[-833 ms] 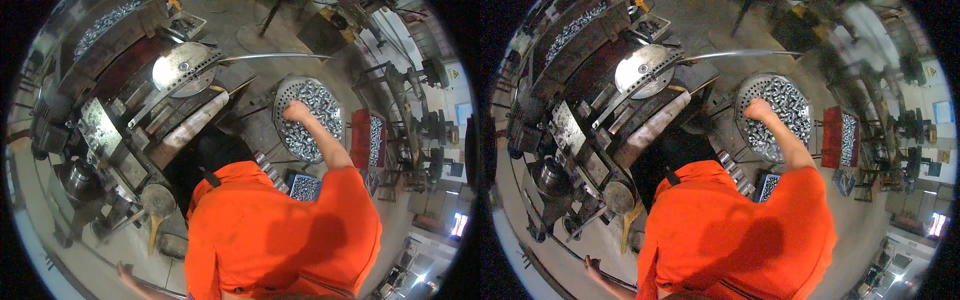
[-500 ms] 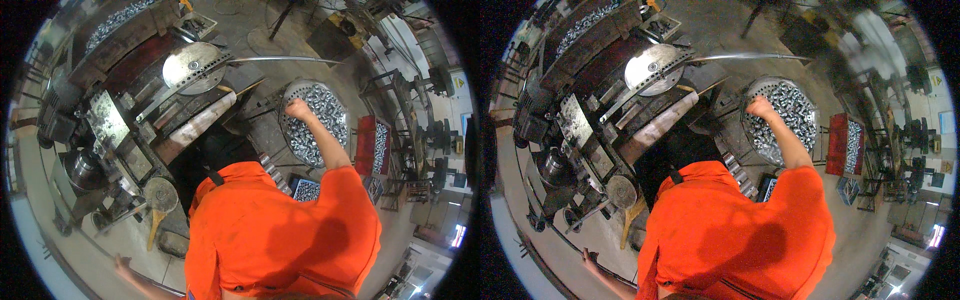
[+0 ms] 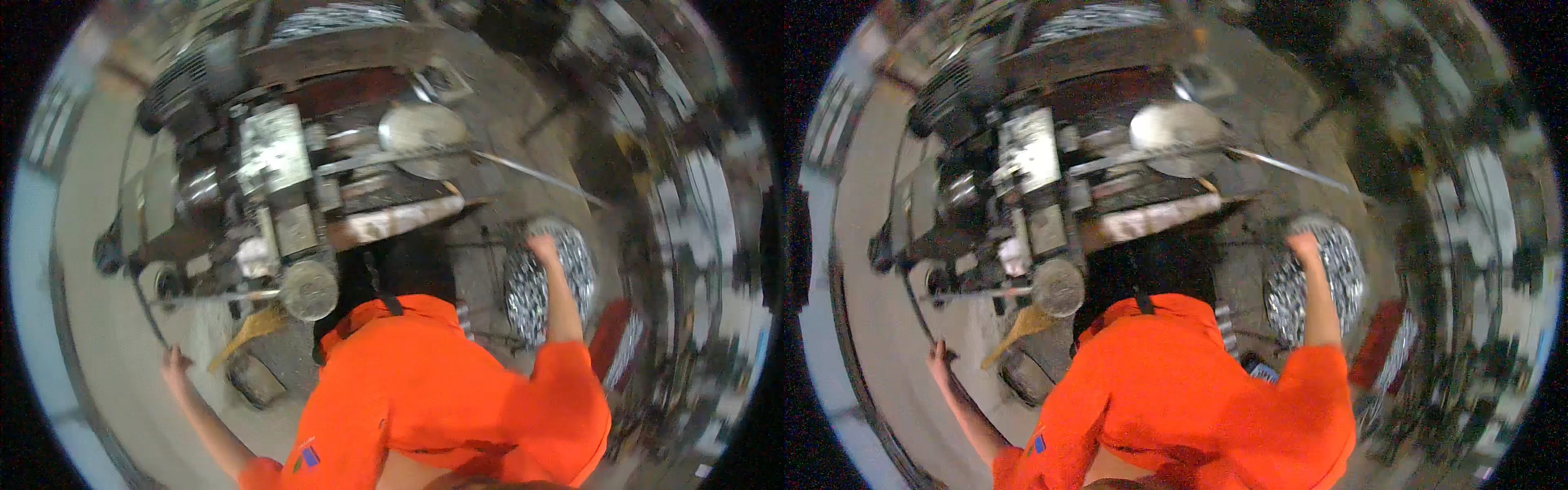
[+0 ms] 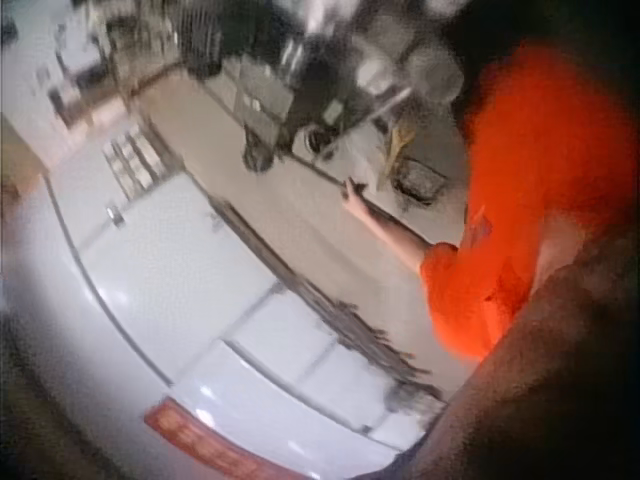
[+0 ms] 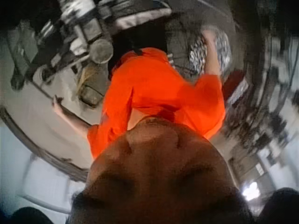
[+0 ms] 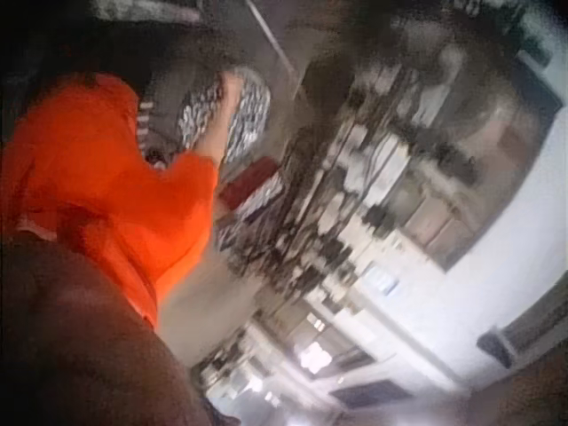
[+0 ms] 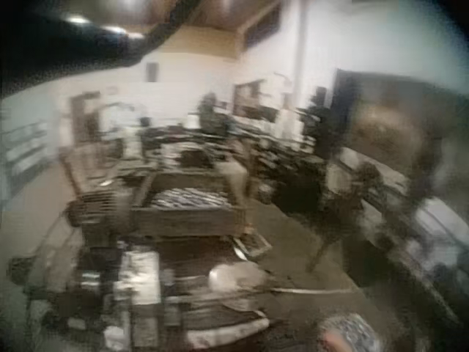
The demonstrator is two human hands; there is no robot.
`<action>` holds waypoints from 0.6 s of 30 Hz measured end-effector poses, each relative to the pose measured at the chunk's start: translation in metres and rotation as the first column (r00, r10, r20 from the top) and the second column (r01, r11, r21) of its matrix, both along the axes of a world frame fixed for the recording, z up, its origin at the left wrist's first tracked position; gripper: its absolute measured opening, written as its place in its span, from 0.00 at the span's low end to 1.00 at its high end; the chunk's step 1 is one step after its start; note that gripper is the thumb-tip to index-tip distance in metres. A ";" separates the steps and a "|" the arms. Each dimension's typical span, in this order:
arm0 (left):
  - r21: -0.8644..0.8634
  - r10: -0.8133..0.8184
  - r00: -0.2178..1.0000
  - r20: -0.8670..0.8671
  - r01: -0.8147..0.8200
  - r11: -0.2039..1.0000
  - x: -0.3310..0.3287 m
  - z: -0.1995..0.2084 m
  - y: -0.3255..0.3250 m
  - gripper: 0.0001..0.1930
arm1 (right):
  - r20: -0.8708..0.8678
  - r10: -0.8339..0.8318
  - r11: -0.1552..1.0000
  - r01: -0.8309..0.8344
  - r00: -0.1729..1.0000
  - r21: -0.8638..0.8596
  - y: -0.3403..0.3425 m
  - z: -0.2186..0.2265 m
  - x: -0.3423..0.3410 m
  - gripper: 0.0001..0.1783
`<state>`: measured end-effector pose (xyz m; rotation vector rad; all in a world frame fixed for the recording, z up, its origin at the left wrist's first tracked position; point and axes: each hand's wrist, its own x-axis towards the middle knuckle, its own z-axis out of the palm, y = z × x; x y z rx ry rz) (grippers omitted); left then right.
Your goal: The person repeatedly feeds metal rods into a turning machine, operates the controls, and collects the finished metal parts into a perforated tray. The cycle of loading, machining, and collecting is repeated throughout the clip.
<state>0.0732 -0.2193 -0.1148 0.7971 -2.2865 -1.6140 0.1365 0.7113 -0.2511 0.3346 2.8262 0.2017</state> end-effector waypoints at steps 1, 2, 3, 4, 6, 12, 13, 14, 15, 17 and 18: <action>-0.017 0.002 0.999 0.054 -0.001 1.000 0.001 -0.003 -0.002 0.16 | 0.009 0.026 0.998 -0.026 1.000 0.054 0.014 -0.001 0.003 0.07; -0.032 0.004 0.994 0.107 0.000 0.999 0.003 -0.004 -0.003 0.16 | -0.003 0.231 0.947 -0.224 0.973 0.232 0.020 0.011 0.006 0.08; -0.078 0.018 0.995 0.100 -0.010 0.997 0.004 0.003 0.003 0.16 | -0.132 -0.187 0.947 0.144 0.973 -0.286 -0.008 0.047 -0.004 0.09; -0.116 0.017 0.995 0.097 -0.005 0.993 0.001 0.011 0.010 0.17 | -0.176 -0.616 0.598 0.311 0.768 -0.739 -0.042 0.094 -0.011 0.10; -0.027 -0.040 0.996 0.081 0.042 0.999 0.002 0.016 0.014 0.17 | -0.139 -0.697 0.261 0.067 0.704 -0.963 -0.083 0.136 -0.039 0.12; -0.630 0.047 0.965 0.256 0.130 0.766 0.006 -0.010 -0.008 0.21 | -0.455 -0.067 0.361 -0.403 0.888 -0.841 -0.235 0.212 -0.179 0.16; -0.731 0.052 0.924 0.378 0.264 0.630 -0.003 0.035 0.037 0.23 | -0.516 0.019 0.322 -0.493 0.857 -0.808 -0.266 0.229 -0.195 0.19; -0.743 0.056 0.930 0.363 0.253 0.620 0.008 0.045 0.043 0.24 | -0.559 0.133 0.274 -0.572 0.818 -0.773 -0.305 0.245 -0.217 0.22; -0.751 0.054 0.935 0.349 0.245 0.613 0.018 0.049 0.046 0.24 | -0.599 0.234 0.225 -0.643 0.765 -0.733 -0.341 0.261 -0.235 0.22; -0.799 0.034 0.960 0.279 0.213 0.562 0.044 0.041 0.039 0.24 | -0.745 0.393 0.095 -0.830 0.539 -0.550 -0.408 0.272 -0.272 0.17; -0.758 0.053 0.940 0.338 0.238 0.608 0.058 0.040 0.040 0.24 | -0.748 0.483 0.085 -0.875 0.455 -0.477 -0.440 0.273 -0.288 0.16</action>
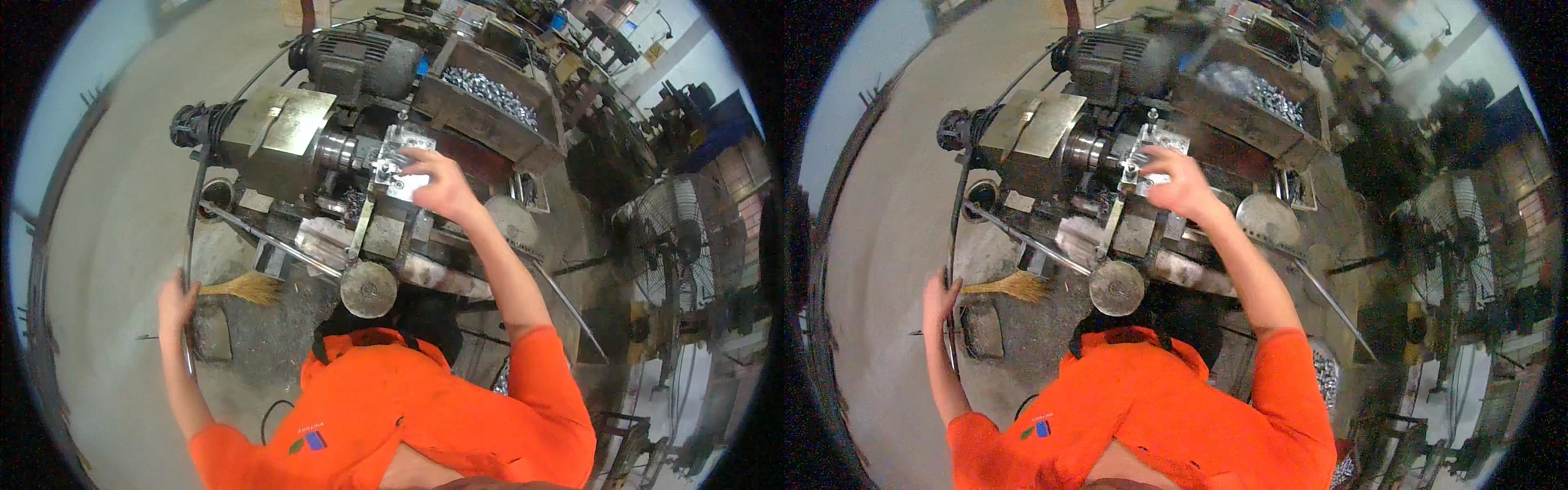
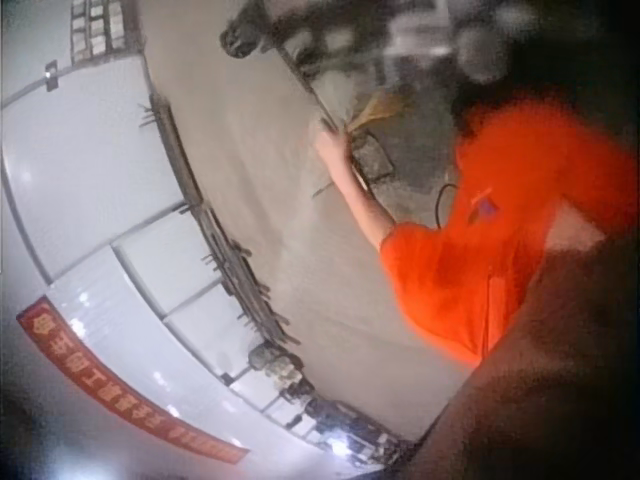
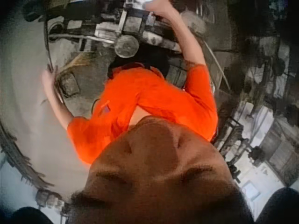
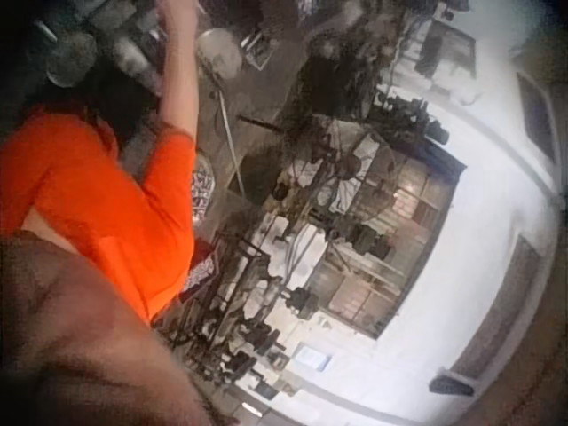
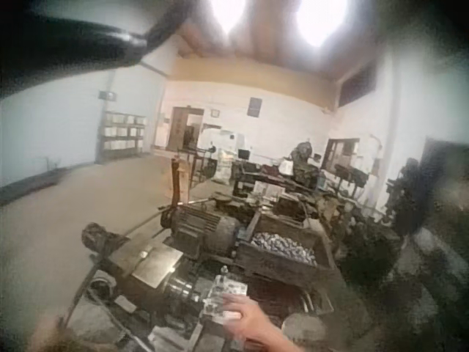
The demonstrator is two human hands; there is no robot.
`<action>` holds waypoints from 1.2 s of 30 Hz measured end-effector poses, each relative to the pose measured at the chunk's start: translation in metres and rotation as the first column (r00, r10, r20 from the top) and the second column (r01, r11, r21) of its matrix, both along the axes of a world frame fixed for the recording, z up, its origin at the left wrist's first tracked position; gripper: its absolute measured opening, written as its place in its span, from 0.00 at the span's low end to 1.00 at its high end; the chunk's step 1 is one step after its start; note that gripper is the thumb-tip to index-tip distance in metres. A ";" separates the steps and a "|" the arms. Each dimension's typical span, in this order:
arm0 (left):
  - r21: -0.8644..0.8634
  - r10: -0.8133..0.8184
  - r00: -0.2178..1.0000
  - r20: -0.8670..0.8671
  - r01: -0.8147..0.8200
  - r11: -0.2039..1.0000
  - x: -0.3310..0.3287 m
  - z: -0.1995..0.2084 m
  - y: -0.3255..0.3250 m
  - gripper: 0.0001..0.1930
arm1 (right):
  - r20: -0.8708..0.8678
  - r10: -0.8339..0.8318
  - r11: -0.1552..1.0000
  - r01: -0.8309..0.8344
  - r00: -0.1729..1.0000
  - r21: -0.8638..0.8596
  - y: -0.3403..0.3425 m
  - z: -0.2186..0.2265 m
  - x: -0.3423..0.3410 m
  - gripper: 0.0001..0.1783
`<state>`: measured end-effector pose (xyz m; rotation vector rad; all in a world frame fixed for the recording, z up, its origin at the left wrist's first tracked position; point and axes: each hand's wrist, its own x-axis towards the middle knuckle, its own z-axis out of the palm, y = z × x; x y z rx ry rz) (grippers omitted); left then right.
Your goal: The person repeatedly feeds metal rods into a turning machine, operates the controls, and collects the finished metal parts into a perforated tray. The cycle of loading, machining, and collecting is repeated throughout the clip.
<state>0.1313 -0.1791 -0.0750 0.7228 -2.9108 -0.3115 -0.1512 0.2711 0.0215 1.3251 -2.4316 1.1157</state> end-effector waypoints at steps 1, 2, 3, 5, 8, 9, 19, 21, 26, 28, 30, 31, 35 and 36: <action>0.049 0.041 0.997 0.061 -0.044 0.998 0.015 0.001 0.003 0.23 | -0.125 0.045 0.991 -0.028 0.991 0.132 -0.032 0.002 -0.010 0.16; 0.094 0.060 0.991 0.120 -0.072 0.993 0.023 0.003 0.007 0.23 | -0.229 0.031 0.983 0.012 0.973 0.182 -0.053 -0.004 -0.017 0.14; 0.102 0.091 0.984 0.152 -0.107 0.989 0.032 0.001 0.010 0.23 | -0.241 0.086 0.918 0.017 0.967 0.396 -0.065 -0.008 -0.028 0.12; 0.122 0.148 0.964 0.219 -0.178 0.977 0.043 -0.007 0.017 0.22 | -0.148 -0.077 0.862 0.140 0.986 0.488 -0.081 -0.024 -0.043 0.11; 0.136 0.221 0.971 0.096 -0.233 0.963 0.047 -0.006 0.034 0.18 | 0.023 -0.201 0.834 0.159 0.979 0.528 -0.094 -0.026 -0.046 0.12; 0.143 0.243 0.968 0.056 -0.249 0.958 0.048 -0.007 0.038 0.17 | 0.071 -0.209 0.865 0.151 0.975 0.478 -0.096 -0.035 -0.053 0.12; 0.017 0.290 0.957 0.033 -0.291 0.957 0.044 -0.013 0.035 0.13 | 0.263 -0.261 0.920 0.157 0.929 0.359 -0.109 -0.034 -0.062 0.11; -0.008 0.293 0.956 0.032 -0.293 0.956 0.048 -0.017 0.030 0.12 | 0.188 -0.099 0.959 0.043 0.977 0.281 -0.107 -0.027 -0.064 0.11; -0.096 0.294 0.953 0.070 -0.287 0.953 0.030 -0.006 0.030 0.11 | 0.290 -0.189 0.969 0.131 0.938 0.208 -0.106 -0.031 -0.064 0.13; -0.238 0.291 0.935 0.202 -0.241 0.941 0.042 -0.029 -0.021 0.10 | 0.350 -0.281 0.951 0.209 0.893 0.229 -0.109 -0.025 -0.054 0.14; -0.444 0.301 0.949 0.087 -0.234 0.865 0.064 -0.037 -0.106 0.07 | 0.354 -0.297 0.951 0.242 0.887 0.190 -0.112 -0.025 -0.052 0.14; -0.544 0.234 0.971 0.045 -0.173 0.821 0.056 -0.029 -0.140 0.06 | 0.331 -0.303 0.949 0.250 0.894 0.194 -0.112 -0.028 -0.054 0.14; -0.628 0.007 1.000 0.015 0.004 0.778 0.039 -0.031 -0.206 0.06 | 0.227 -0.288 0.956 0.266 0.930 0.122 -0.106 -0.043 -0.064 0.13; -0.594 0.060 0.998 0.036 -0.027 0.804 0.036 -0.039 -0.206 0.06 | 0.254 -0.311 0.947 0.276 0.916 0.167 -0.106 -0.036 -0.062 0.13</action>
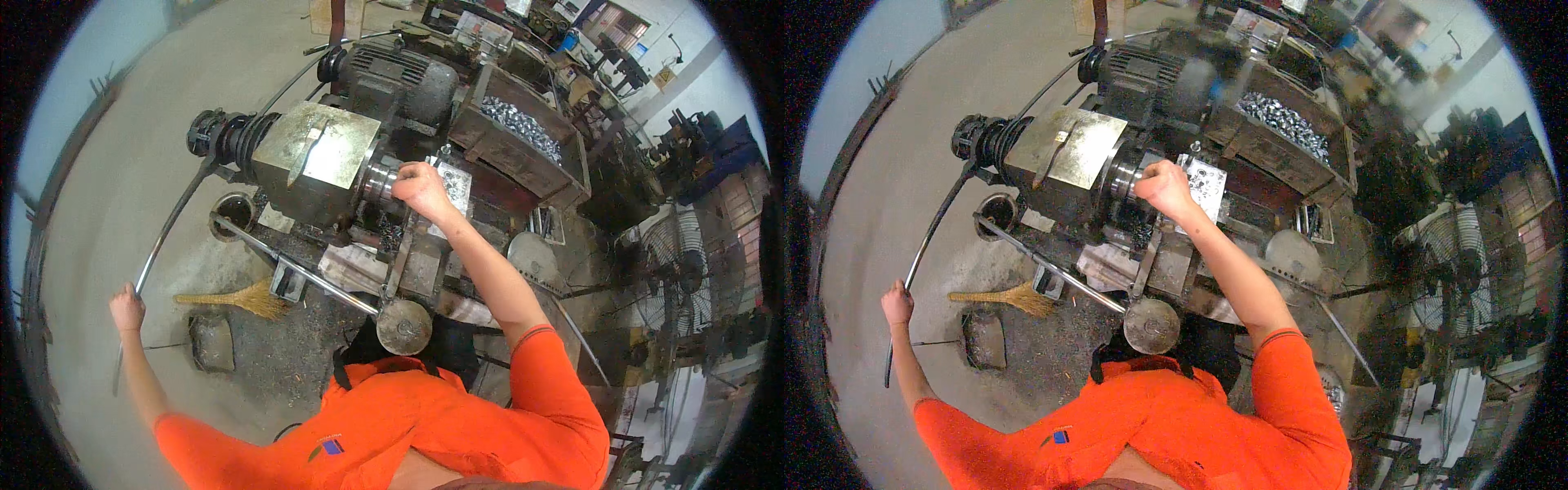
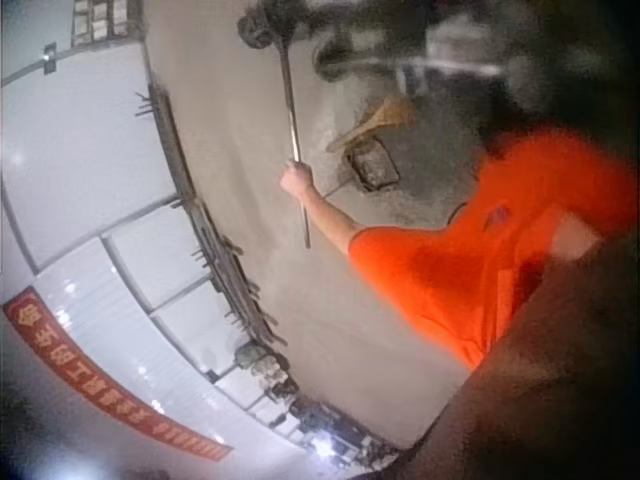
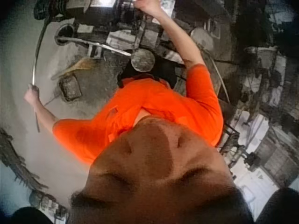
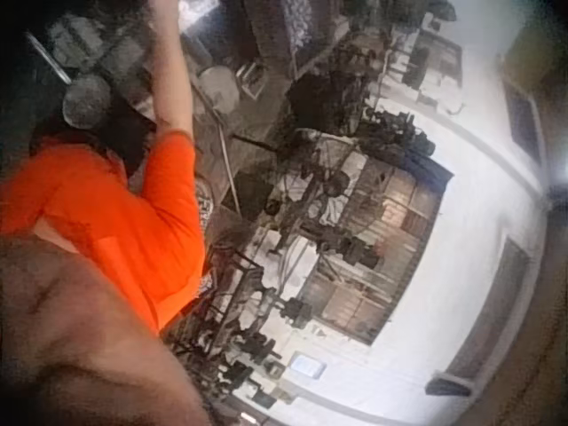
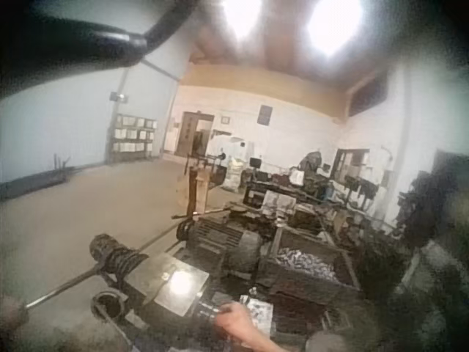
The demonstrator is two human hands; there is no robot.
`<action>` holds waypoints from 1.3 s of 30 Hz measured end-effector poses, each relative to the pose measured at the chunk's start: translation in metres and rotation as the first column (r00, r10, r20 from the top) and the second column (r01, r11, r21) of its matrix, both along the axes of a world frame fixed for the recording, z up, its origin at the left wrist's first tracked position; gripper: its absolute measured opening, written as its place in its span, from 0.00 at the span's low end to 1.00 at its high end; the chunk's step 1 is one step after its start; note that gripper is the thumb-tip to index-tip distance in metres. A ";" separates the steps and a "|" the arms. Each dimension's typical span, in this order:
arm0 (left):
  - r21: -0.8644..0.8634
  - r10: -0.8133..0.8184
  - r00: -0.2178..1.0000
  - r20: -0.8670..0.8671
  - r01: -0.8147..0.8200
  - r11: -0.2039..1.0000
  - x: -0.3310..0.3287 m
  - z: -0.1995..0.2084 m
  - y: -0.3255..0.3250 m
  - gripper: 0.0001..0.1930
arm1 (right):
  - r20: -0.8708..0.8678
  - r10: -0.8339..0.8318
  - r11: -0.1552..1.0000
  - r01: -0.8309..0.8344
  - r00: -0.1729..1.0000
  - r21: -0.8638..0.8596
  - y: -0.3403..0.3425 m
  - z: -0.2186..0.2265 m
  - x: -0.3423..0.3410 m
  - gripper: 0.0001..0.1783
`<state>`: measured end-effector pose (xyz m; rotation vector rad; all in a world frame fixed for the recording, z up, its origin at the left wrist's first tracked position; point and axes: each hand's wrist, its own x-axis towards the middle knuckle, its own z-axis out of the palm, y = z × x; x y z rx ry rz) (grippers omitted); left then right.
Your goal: The person repeatedly feeds metal rods into a turning machine, operates the controls, and collects the finished metal parts into a perforated tray. The cycle of loading, machining, and collecting is repeated throughout the clip.
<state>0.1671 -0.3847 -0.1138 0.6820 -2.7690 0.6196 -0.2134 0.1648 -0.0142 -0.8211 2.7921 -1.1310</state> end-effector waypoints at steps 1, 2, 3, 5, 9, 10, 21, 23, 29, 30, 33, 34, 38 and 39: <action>0.027 0.057 0.998 0.028 -0.058 0.998 -0.001 -0.003 0.000 0.06 | 0.049 -0.014 1.000 0.013 0.999 0.020 0.000 0.003 0.004 0.13; 0.050 0.102 0.993 0.054 -0.105 0.993 -0.011 0.011 0.005 0.06 | -0.001 -0.018 1.000 0.018 1.000 0.008 0.004 0.004 0.008 0.12; 0.156 0.301 0.940 0.162 -0.326 0.932 -0.025 0.021 0.015 0.07 | -0.051 -0.026 1.000 0.026 0.998 -0.003 0.012 0.005 0.012 0.12; 0.278 0.347 0.938 0.011 -0.336 0.900 -0.026 0.016 0.015 0.12 | -0.047 -0.007 1.000 0.007 0.999 -0.016 0.034 0.012 0.025 0.12; 0.343 0.064 0.681 -0.729 0.283 0.896 -0.064 -0.021 0.096 0.15 | -0.071 -0.143 0.986 0.136 0.987 -0.095 0.127 0.021 0.060 0.14; 0.507 0.244 0.533 -0.810 0.429 0.748 -0.070 -0.051 0.122 0.16 | 0.045 -0.198 0.972 0.202 0.979 -0.117 0.151 0.026 0.071 0.14; 0.375 -0.355 0.805 0.476 0.179 0.909 -0.181 -0.128 0.225 0.11 | -0.056 -0.725 0.657 0.713 0.687 0.244 0.397 -0.036 0.177 0.18; 0.403 -0.347 0.860 0.375 0.186 0.896 -0.175 -0.118 0.225 0.12 | -0.168 -0.739 0.561 0.735 0.652 0.381 0.429 -0.045 0.183 0.24; 0.804 -0.116 0.993 0.032 0.043 0.593 -0.161 -0.094 0.207 0.18 | -0.199 -0.866 0.175 0.651 0.458 0.739 0.560 -0.111 0.229 0.28; 0.896 -0.043 0.999 -0.028 0.044 0.442 -0.164 -0.082 0.206 0.20 | -0.263 -0.850 0.123 0.658 0.457 0.743 0.576 -0.118 0.238 0.26; 0.970 0.239 0.941 -0.241 0.231 0.071 -0.168 -0.058 0.195 0.24 | -0.304 -0.845 0.083 0.670 0.439 0.737 0.574 -0.135 0.251 0.19; 0.972 0.299 0.925 -0.234 0.231 0.045 -0.165 -0.042 0.199 0.25 | -0.296 -0.849 0.090 0.672 0.437 0.735 0.562 -0.133 0.251 0.17; 0.968 0.377 0.907 -0.188 0.237 -0.086 -0.188 -0.011 0.245 0.29 | -0.283 -0.875 0.125 0.747 0.394 0.653 0.519 -0.148 0.306 0.13; 0.975 0.405 0.900 -0.160 0.209 -0.080 -0.189 -0.026 0.239 0.27 | -0.272 -0.865 0.147 0.731 0.421 0.666 0.488 -0.140 0.317 0.15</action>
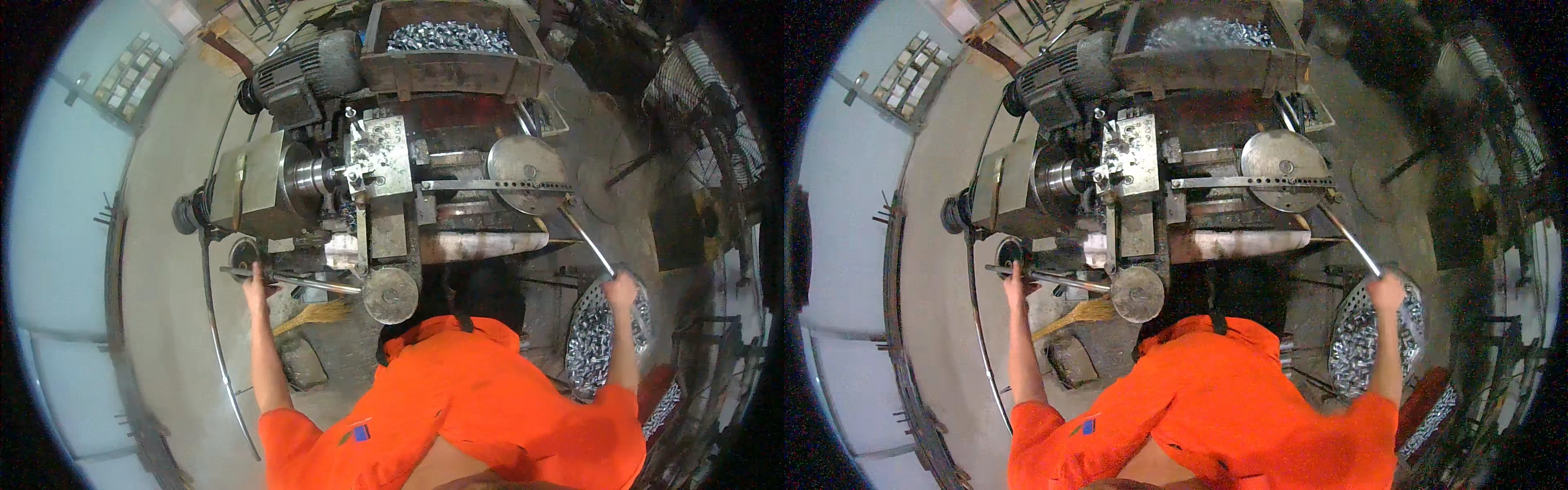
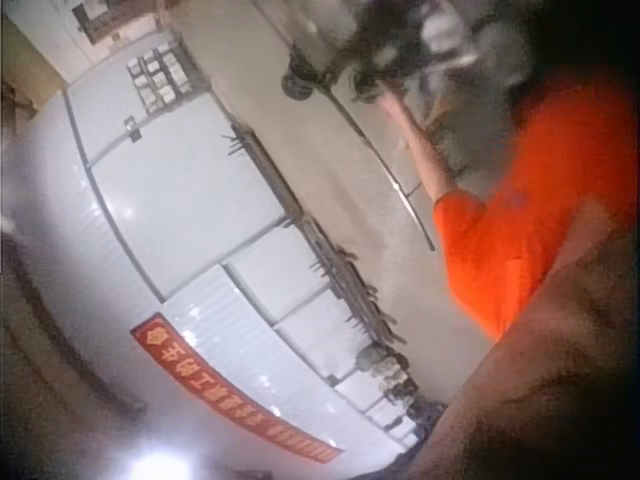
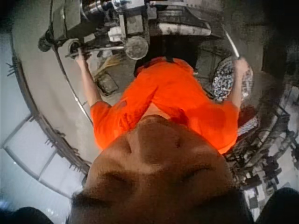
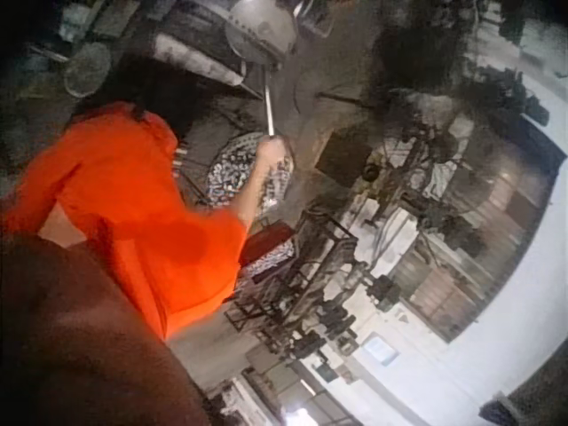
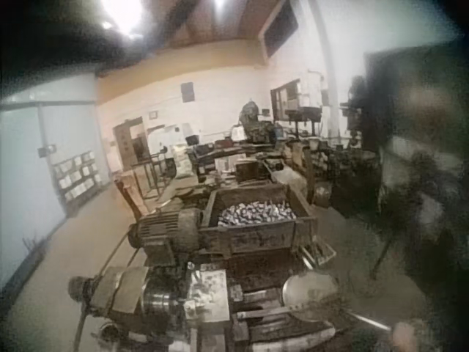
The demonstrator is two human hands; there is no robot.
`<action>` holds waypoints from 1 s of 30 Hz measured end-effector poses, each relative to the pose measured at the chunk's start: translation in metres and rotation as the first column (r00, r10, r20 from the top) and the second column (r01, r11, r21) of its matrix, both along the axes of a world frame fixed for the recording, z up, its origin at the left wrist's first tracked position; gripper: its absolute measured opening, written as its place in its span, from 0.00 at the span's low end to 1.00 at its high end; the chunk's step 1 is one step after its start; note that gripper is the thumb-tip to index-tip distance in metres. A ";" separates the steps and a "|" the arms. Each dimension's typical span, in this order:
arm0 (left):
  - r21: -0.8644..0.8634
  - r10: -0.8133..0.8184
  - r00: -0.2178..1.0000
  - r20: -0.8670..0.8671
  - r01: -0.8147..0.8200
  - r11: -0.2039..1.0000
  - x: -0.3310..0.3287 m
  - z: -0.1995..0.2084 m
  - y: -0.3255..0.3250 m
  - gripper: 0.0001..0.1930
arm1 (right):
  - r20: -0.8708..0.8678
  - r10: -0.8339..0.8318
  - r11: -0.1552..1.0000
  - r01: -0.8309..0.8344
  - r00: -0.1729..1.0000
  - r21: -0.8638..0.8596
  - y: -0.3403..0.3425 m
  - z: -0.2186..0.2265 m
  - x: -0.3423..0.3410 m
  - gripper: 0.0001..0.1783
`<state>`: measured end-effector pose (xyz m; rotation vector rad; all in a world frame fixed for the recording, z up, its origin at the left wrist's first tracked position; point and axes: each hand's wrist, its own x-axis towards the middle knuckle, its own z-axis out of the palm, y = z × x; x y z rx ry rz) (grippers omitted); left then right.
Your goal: The person repeatedly feeds metal rods into a turning machine, operates the controls, and collects the finished metal parts into a perforated tray. The cycle of loading, machining, and collecting is repeated throughout the clip.
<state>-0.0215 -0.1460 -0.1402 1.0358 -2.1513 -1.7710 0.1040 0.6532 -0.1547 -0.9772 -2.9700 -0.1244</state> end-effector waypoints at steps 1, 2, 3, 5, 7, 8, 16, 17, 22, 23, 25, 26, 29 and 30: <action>0.035 0.046 0.998 -0.049 -0.044 0.998 -0.010 0.000 0.021 0.24 | -0.011 -0.048 0.996 0.047 0.999 -0.075 -0.013 -0.007 0.018 0.17; 0.001 0.081 0.988 -0.128 -0.081 0.997 -0.014 -0.002 0.032 0.22 | -0.054 0.042 0.987 -0.050 0.998 -0.155 -0.027 -0.011 0.035 0.18; -0.028 0.116 0.971 -0.208 -0.124 0.992 -0.014 -0.005 0.036 0.20 | -0.112 -0.002 0.976 -0.023 0.994 -0.217 -0.054 -0.005 0.041 0.19; -0.036 0.097 0.986 -0.135 -0.103 0.994 -0.017 -0.003 0.035 0.19 | -0.105 -0.072 0.943 0.034 0.992 -0.330 -0.082 -0.006 0.050 0.18; -0.039 0.084 0.991 -0.103 -0.089 0.995 -0.016 -0.005 0.031 0.18 | -0.157 -0.061 0.897 -0.015 0.986 -0.442 -0.106 0.008 0.054 0.20; -0.040 0.076 0.991 -0.107 -0.080 0.996 -0.016 -0.008 0.029 0.18 | -0.157 -0.087 0.872 0.000 0.984 -0.489 -0.112 0.012 0.055 0.20; -0.054 -0.040 0.999 -0.016 0.039 0.998 -0.018 -0.021 0.009 0.17 | -0.194 -0.180 0.805 0.031 0.964 -0.593 -0.128 0.014 0.062 0.20; -0.057 -0.032 0.999 0.003 0.032 0.998 -0.018 -0.022 0.003 0.18 | -0.200 -0.183 0.799 0.027 0.963 -0.601 -0.130 0.018 0.058 0.20; -0.081 -0.014 1.000 0.010 0.015 0.997 -0.017 -0.019 0.005 0.20 | -0.125 0.013 0.942 -0.054 0.992 -0.332 -0.096 0.001 0.057 0.29; -0.089 0.001 1.000 0.029 0.002 0.996 -0.017 -0.019 0.003 0.20 | -0.167 0.052 0.969 -0.090 0.985 -0.232 -0.080 0.003 0.050 0.32; -0.062 0.024 0.997 0.067 -0.020 0.998 -0.017 -0.014 0.008 0.18 | -0.069 0.007 0.992 -0.016 0.998 -0.128 -0.034 0.000 0.028 0.27; -0.048 0.020 0.997 0.069 -0.017 0.999 -0.016 -0.019 0.003 0.18 | -0.056 0.085 0.996 -0.086 0.995 -0.018 0.008 -0.019 0.019 0.25; -0.028 -0.030 0.999 0.015 0.030 0.999 -0.021 -0.017 0.013 0.18 | 0.077 0.040 0.997 -0.045 0.996 0.069 0.072 -0.009 -0.044 0.29; -0.010 -0.047 0.999 -0.012 0.047 0.999 -0.019 -0.018 0.014 0.19 | 0.033 -0.011 0.984 0.005 0.999 0.176 0.073 -0.001 -0.068 0.31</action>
